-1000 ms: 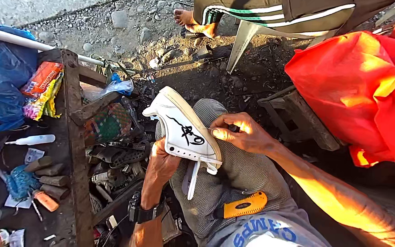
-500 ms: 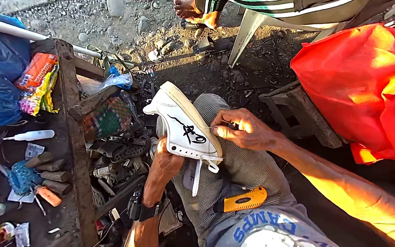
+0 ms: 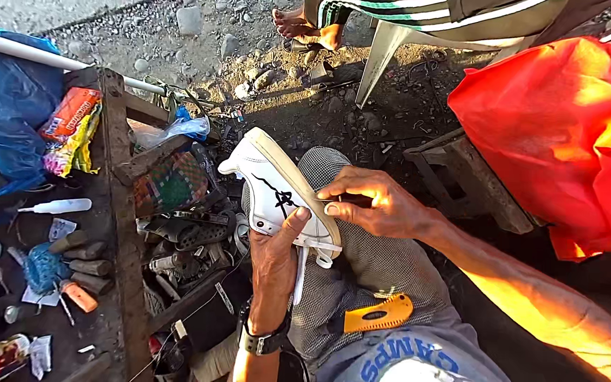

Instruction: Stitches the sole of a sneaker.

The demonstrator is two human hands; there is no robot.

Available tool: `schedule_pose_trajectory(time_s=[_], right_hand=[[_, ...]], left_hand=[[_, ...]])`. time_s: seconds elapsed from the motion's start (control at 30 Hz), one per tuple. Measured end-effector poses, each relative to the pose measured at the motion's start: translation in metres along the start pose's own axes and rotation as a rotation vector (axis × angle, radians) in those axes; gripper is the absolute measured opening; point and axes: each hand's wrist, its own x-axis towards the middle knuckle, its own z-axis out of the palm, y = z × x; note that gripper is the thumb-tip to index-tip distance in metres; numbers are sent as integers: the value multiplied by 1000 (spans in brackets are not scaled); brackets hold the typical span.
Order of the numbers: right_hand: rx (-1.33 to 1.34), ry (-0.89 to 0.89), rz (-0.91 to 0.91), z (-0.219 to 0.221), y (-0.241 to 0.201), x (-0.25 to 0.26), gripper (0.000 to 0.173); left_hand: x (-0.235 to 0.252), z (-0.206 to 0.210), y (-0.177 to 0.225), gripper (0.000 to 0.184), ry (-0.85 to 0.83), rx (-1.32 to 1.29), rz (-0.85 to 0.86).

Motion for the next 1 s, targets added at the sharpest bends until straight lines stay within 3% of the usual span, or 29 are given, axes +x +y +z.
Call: schedule_pose_trajectory(time_s=[0.53,0.8,1.0], right_hand=[[-202,-69,-101,-6,-2,17,20],[-540,-305,-80,-22,-39,53,17],[-676,-496,72,-17,-59,73,17]], left_hand=[[0,5,-2,25,82,-33,45],[-2,12,-5,22,133,55,56],[-2,19,-1,17,170,79,25]])
